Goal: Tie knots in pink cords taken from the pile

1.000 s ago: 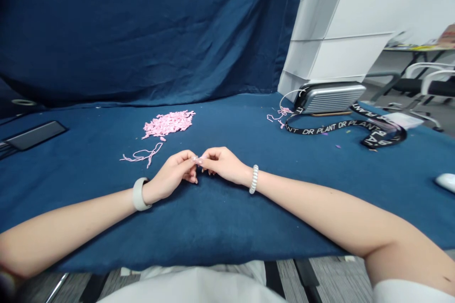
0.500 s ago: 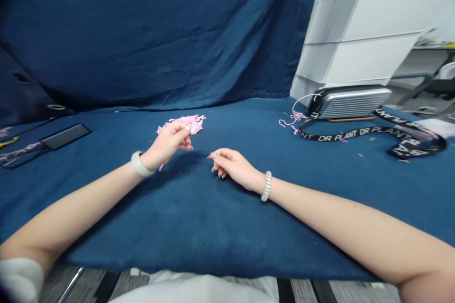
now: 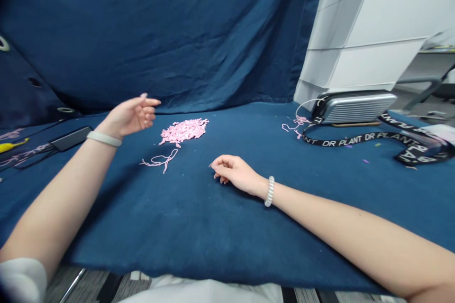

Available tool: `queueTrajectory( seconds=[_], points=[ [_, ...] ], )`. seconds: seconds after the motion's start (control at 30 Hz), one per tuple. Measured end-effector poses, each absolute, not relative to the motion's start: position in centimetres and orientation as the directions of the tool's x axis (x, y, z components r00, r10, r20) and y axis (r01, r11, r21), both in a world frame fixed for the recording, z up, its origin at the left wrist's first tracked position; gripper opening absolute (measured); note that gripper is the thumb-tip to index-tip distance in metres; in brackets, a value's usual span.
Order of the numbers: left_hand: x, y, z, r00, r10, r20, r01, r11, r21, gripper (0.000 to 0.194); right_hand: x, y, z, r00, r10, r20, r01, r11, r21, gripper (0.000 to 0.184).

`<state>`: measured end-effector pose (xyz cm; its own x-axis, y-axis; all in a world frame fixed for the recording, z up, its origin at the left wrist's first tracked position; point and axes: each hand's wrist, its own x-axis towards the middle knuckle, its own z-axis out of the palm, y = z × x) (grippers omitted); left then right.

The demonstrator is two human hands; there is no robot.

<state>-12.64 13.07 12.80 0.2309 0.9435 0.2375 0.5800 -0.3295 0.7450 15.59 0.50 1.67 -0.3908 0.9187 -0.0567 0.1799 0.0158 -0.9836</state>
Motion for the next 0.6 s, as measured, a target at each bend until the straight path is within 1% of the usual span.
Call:
queueTrajectory(
  seconds=[0.03, 0.07, 0.1, 0.13, 0.17, 0.2, 0.23, 0.27, 0.3, 0.33, 0.37, 0.4, 0.47, 0.53, 0.6],
  points=[
    [-12.3, 12.4, 13.5, 0.216, 0.928, 0.304, 0.559, -0.373, 0.741, 0.059, 15.6, 0.5, 1.7, -0.394, 0.917, -0.055, 0.186, 0.021, -0.982, 0.035],
    [-12.0, 11.7, 14.0, 0.169, 0.898, 0.406, 0.63, -0.416, 0.656, 0.056, 15.6, 0.5, 1.6, -0.397, 0.916, -0.054, 0.19, 0.025, -0.981, 0.035],
    [-11.7, 11.0, 14.2, 0.165, 0.849, 0.503, 0.729, -0.448, 0.518, 0.051, 15.6, 0.5, 1.6, -0.4, 0.915, -0.053, 0.194, 0.028, -0.981, 0.035],
    [-11.5, 10.6, 14.3, 0.162, 0.794, 0.586, 0.812, -0.445, 0.377, 0.047, 15.6, 0.5, 1.6, -0.402, 0.914, -0.053, 0.198, 0.03, -0.98, 0.035],
    [-11.4, 10.3, 14.3, 0.179, 0.761, 0.624, 0.872, -0.417, 0.258, 0.044, 15.6, 0.5, 1.7, -0.403, 0.914, -0.053, 0.202, 0.032, -0.979, 0.035],
    [-11.3, 10.2, 14.2, 0.227, 0.77, 0.597, 0.905, -0.393, 0.164, 0.042, 15.5, 0.5, 1.7, -0.403, 0.913, -0.054, 0.208, 0.034, -0.978, 0.034],
    [-11.3, 10.4, 13.9, 0.275, 0.815, 0.51, 0.923, -0.372, 0.097, 0.04, 15.5, 0.4, 1.7, -0.403, 0.914, -0.057, 0.216, 0.034, -0.976, 0.034],
    [-11.4, 10.7, 13.6, 0.318, 0.878, 0.357, 0.934, -0.355, 0.042, 0.038, 15.5, 0.4, 1.8, -0.403, 0.913, -0.06, 0.223, 0.034, -0.974, 0.033],
    [-11.4, 11.1, 13.2, 0.338, 0.926, 0.167, 0.94, -0.341, -0.009, 0.035, 15.5, 0.4, 1.8, -0.405, 0.912, -0.063, 0.23, 0.034, -0.973, 0.033],
    [-11.5, 11.6, 12.7, 0.316, 0.948, -0.015, 0.946, -0.317, -0.067, 0.031, 15.5, 0.4, 1.9, -0.408, 0.911, -0.064, 0.234, 0.036, -0.972, 0.033],
    [-11.5, 12.1, 12.1, 0.273, 0.948, -0.165, 0.946, -0.295, -0.133, 0.029, 15.5, 0.4, 1.9, -0.411, 0.909, -0.064, 0.236, 0.039, -0.971, 0.033],
    [-11.4, 12.6, 11.5, 0.245, 0.94, -0.24, 0.943, -0.288, -0.165, 0.027, 15.4, 0.3, 1.9, -0.414, 0.908, -0.062, 0.236, 0.041, -0.971, 0.033],
    [-11.3, 13.4, 10.1, 0.217, 0.915, -0.34, 0.936, -0.293, -0.193, 0.02, 15.4, 0.4, 1.9, -0.419, 0.906, -0.061, 0.237, 0.045, -0.97, 0.034],
    [-11.1, 13.8, 8.8, 0.206, 0.891, -0.405, 0.929, -0.308, -0.206, 0.012, 15.5, 0.4, 1.8, -0.424, 0.903, -0.062, 0.243, 0.048, -0.969, 0.034],
    [-10.9, 13.8, 8.2, 0.207, 0.875, -0.437, 0.923, -0.323, -0.208, 0.009, 15.5, 0.5, 1.7, -0.433, 0.899, -0.063, 0.248, 0.052, -0.967, 0.034]
  ],
)
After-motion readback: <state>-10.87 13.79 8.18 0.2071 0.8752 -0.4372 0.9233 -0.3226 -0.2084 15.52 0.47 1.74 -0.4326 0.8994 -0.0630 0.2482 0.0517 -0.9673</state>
